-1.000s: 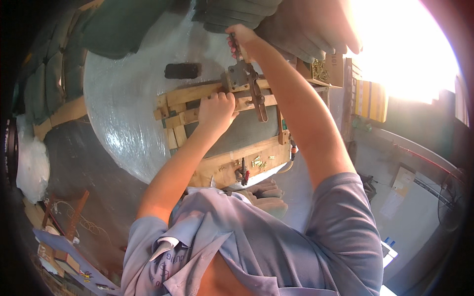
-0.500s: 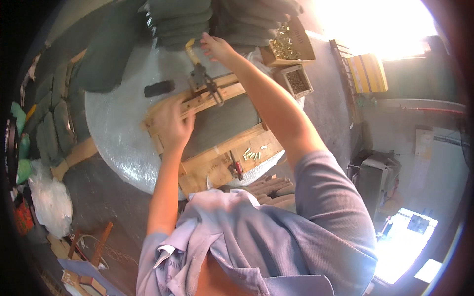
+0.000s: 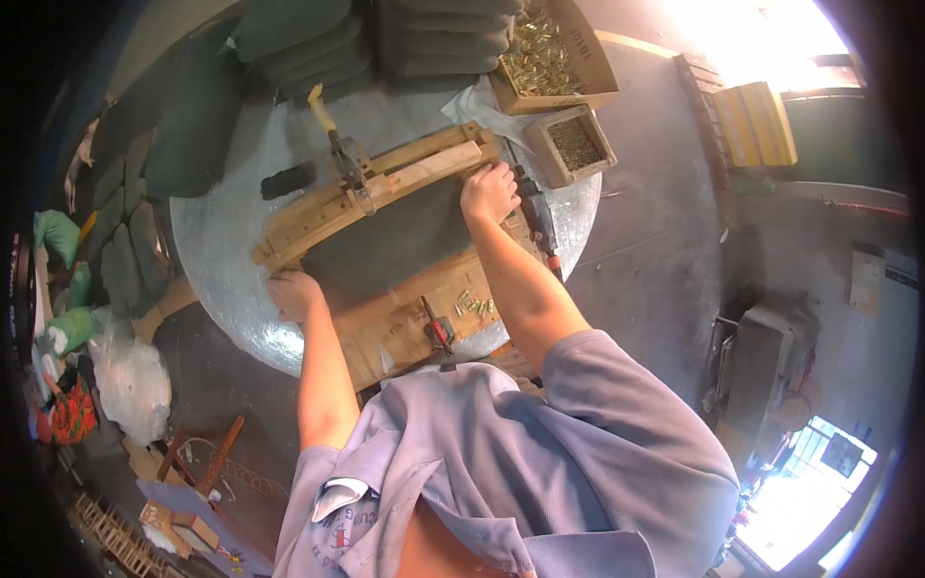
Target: The person uses a pneumatic drill to fasten screws into a wooden frame holding a green cushion. They repeatedly place cushions into the jig, secure them with screws, and remove the finished units, stacking them nearby.
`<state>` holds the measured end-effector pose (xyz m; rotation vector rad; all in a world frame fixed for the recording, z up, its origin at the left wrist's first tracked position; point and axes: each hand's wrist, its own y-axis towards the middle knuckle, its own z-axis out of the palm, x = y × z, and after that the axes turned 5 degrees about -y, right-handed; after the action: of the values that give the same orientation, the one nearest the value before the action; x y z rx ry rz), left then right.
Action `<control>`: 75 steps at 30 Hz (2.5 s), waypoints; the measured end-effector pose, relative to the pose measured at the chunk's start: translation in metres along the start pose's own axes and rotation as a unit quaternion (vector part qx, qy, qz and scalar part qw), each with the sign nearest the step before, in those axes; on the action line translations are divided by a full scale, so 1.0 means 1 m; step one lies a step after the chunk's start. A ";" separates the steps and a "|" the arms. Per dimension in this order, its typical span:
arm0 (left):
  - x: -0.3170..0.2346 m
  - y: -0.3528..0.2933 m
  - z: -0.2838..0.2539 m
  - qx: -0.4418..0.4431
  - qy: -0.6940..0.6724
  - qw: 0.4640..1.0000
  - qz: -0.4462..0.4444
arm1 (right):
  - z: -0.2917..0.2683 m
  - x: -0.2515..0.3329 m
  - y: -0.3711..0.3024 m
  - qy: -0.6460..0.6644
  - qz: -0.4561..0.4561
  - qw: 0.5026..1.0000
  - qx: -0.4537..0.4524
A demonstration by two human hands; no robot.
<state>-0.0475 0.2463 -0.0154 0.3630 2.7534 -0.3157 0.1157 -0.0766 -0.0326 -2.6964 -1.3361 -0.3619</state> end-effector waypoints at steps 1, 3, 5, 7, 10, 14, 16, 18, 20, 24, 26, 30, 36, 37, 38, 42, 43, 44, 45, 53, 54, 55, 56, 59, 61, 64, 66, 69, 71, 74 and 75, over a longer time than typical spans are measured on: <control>0.001 0.001 0.001 -0.002 0.005 1.000 -0.002 | -0.004 0.006 -0.002 -0.016 -0.006 1.000 0.000; 0.008 -0.001 0.007 -0.004 0.029 1.000 -0.009 | -0.004 0.006 -0.005 -0.032 -0.012 0.999 0.000; 0.009 0.004 0.010 -0.013 0.058 0.998 -0.010 | -0.002 0.006 -0.009 -0.034 -0.010 0.999 -0.004; 0.006 0.000 0.013 -0.017 0.059 0.998 -0.010 | 0.006 -0.004 -0.006 -0.055 -0.015 0.998 -0.026; 0.012 -0.007 0.012 -0.011 0.043 0.999 -0.012 | 0.003 -0.003 -0.008 -0.053 -0.015 0.998 -0.012; -0.013 -0.003 0.006 0.004 0.001 1.000 -0.012 | -0.002 -0.003 0.012 -0.006 -0.004 1.000 0.026; 0.002 0.016 0.004 0.073 -0.157 0.984 -0.039 | -0.017 -0.021 0.007 0.072 -0.052 0.995 0.037; 0.043 0.063 0.003 0.176 -0.443 0.874 -0.091 | -0.032 -0.031 -0.001 0.202 -0.165 0.965 0.014; 0.061 0.038 -0.019 0.136 -0.421 0.897 0.008 | -0.069 -0.085 -0.021 0.285 -0.295 0.912 -0.029; 0.101 -0.056 -0.059 0.036 -0.380 0.901 0.205 | -0.120 -0.205 -0.085 0.216 -0.356 0.898 0.145; 0.090 -0.137 -0.079 0.089 -0.392 0.891 0.213 | -0.118 -0.256 -0.107 0.172 -0.292 0.913 0.226; 0.075 -0.246 -0.068 0.279 -0.382 0.842 0.261 | -0.104 -0.285 -0.123 0.086 -0.314 0.930 0.172; 0.032 -0.291 -0.011 0.382 -0.095 0.761 0.516 | -0.082 -0.260 -0.107 0.104 -0.287 0.934 0.185; 0.027 -0.294 -0.001 0.375 -0.043 0.743 0.552 | -0.080 -0.259 -0.104 0.087 -0.270 0.938 0.200; 0.022 -0.298 0.007 0.366 0.009 0.726 0.582 | -0.076 -0.259 -0.103 0.096 -0.280 0.934 0.200; 0.012 -0.302 0.036 0.321 0.098 0.672 0.660 | -0.073 -0.265 -0.095 0.137 -0.289 0.928 0.192; 0.010 -0.301 0.042 0.308 0.091 0.664 0.675 | -0.072 -0.266 -0.093 0.148 -0.285 0.928 0.190; 0.012 -0.301 0.048 0.316 0.085 0.661 0.675 | -0.070 -0.268 -0.094 0.156 -0.281 0.928 0.187; 0.013 -0.300 0.053 0.323 0.078 0.659 0.675 | -0.069 -0.268 -0.094 0.163 -0.277 0.929 0.184; 0.010 -0.297 0.046 0.399 0.057 0.678 0.615 | -0.059 -0.262 -0.093 0.240 -0.121 0.947 0.177; 0.011 -0.295 0.037 0.409 0.015 0.686 0.602 | -0.068 -0.257 -0.092 0.257 -0.115 0.944 0.173; 0.011 -0.291 0.029 0.440 -0.043 0.706 0.554 | -0.076 -0.249 -0.088 0.274 -0.108 0.940 0.170; 0.010 -0.288 0.020 0.469 -0.102 0.719 0.503 | -0.084 -0.241 -0.085 0.281 -0.117 0.940 0.157; 0.022 -0.267 0.002 0.515 -0.298 0.744 0.305 | -0.103 -0.202 -0.073 0.273 -0.218 0.933 0.085; 0.017 -0.246 -0.014 0.515 -0.416 0.729 0.173 | -0.096 -0.173 -0.058 0.257 -0.231 0.936 0.065; 0.014 -0.191 -0.027 0.438 -0.456 0.759 0.157 | -0.085 -0.127 -0.032 0.199 -0.253 0.945 0.061; 0.017 -0.153 -0.032 0.356 -0.454 0.799 0.166 | -0.072 -0.095 -0.017 0.132 -0.274 0.951 0.052; 0.026 -0.097 -0.030 0.272 -0.406 0.846 0.215 | -0.046 -0.053 -0.002 0.055 -0.299 0.952 0.027; 0.030 -0.070 -0.027 0.225 -0.348 0.870 0.267 | -0.032 -0.041 0.001 0.051 -0.308 0.950 0.006; 0.027 -0.054 -0.034 0.184 -0.242 0.910 0.283 | -0.019 -0.042 0.002 0.106 -0.323 0.940 -0.005; 0.032 -0.050 -0.034 0.177 -0.219 0.919 0.276 | -0.020 -0.044 0.002 0.122 -0.316 0.941 0.013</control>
<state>-0.1016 0.2147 0.0131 1.0010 2.0413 -0.6505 0.0884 -0.1155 -0.0246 -2.0370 -2.0635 -0.6952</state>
